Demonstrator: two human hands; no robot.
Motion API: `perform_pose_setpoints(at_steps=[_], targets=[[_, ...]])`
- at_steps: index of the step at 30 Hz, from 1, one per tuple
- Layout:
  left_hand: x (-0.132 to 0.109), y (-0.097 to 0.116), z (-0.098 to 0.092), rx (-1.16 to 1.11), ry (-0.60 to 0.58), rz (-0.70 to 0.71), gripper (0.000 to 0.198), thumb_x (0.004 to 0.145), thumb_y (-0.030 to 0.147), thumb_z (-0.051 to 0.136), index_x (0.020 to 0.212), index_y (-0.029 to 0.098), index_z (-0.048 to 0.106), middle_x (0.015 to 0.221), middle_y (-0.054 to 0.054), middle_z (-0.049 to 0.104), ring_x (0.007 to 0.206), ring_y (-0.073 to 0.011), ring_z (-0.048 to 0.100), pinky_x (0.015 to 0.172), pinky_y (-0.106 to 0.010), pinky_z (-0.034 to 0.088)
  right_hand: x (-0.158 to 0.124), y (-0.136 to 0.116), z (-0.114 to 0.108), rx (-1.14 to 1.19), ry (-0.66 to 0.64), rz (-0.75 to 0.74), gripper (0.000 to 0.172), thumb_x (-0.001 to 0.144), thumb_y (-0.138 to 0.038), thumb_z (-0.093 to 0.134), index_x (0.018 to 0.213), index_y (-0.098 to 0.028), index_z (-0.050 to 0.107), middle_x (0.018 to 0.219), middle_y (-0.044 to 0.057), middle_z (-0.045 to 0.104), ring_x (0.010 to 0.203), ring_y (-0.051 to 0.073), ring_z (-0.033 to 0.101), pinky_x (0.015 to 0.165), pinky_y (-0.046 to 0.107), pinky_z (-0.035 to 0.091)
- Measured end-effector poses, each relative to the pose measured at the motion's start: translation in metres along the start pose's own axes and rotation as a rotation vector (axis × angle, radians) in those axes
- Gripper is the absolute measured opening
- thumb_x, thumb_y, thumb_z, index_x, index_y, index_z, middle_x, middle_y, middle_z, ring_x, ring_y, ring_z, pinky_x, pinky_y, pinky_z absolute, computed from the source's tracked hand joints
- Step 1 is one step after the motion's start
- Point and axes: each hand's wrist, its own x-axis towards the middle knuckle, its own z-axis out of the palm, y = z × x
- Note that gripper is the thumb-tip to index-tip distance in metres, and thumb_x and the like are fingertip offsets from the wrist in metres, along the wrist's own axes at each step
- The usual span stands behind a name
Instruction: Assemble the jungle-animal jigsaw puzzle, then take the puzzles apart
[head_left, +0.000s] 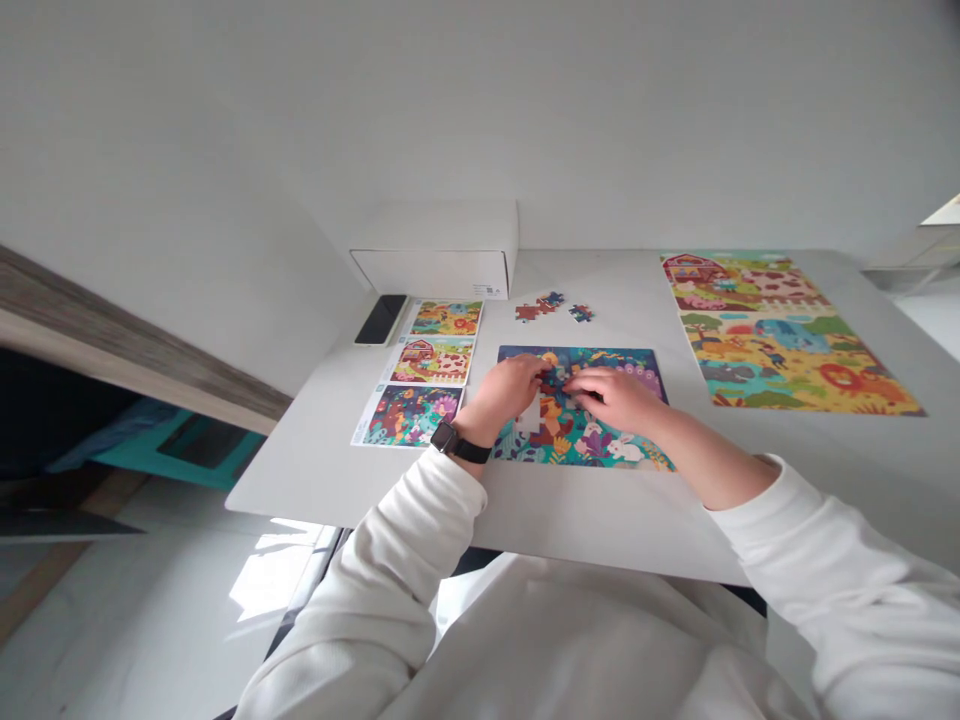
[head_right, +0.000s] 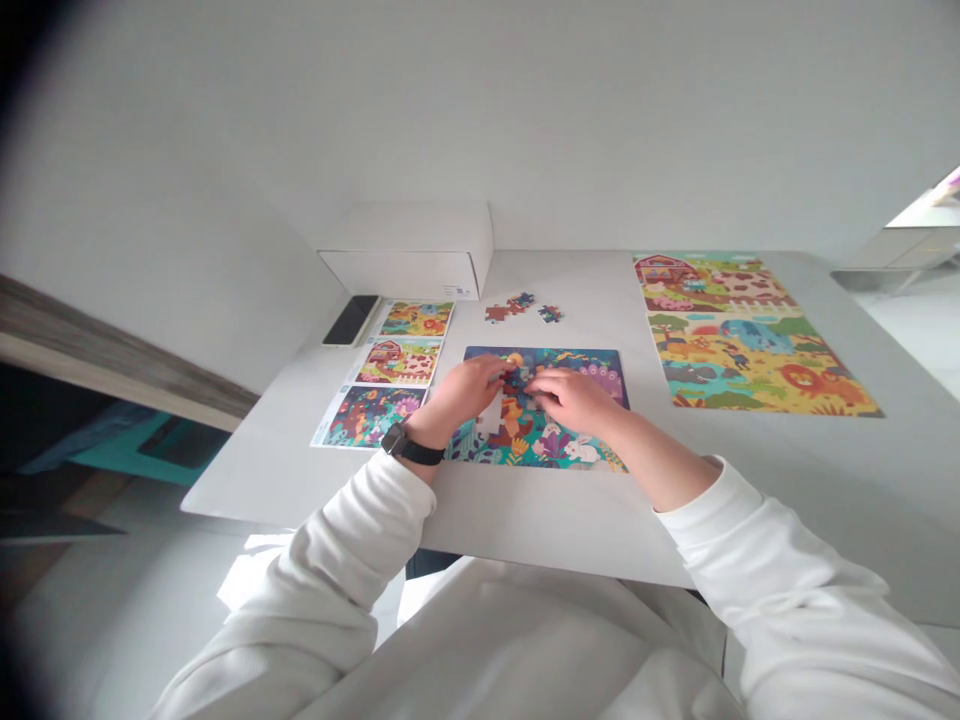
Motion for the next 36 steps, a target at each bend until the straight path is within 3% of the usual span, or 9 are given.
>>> perform_pose_setpoints(at_steps=[20,36], targets=[[0.0029,-0.0004,0.0009,-0.066,0.037,0.01,0.044,0.093,0.005,0.054,0.133,0.019,0.068,0.133,-0.012,0.072,0.127,-0.0256,0.067,0.112,-0.039,0.055,0.0003,-0.0008,-0.0007,0.005,0.014,0.001,0.026,0.099,-0.017,0.066,0.115,-0.029,0.083,0.114,0.005,0.083,0.116,0.026,0.076,0.105,0.046,0.061],[0.0006,-0.0006,-0.0025,0.022,0.116,-0.126,0.04,0.096,0.01,0.057,0.133,0.022,0.066,0.13,-0.013,0.064,0.112,-0.027,0.069,0.096,-0.037,0.06,0.0017,-0.0045,-0.0018,0.011,0.013,0.011,0.025,0.099,-0.017,0.064,0.115,-0.027,0.082,0.115,0.007,0.083,0.112,0.026,0.077,0.102,0.045,0.061]])
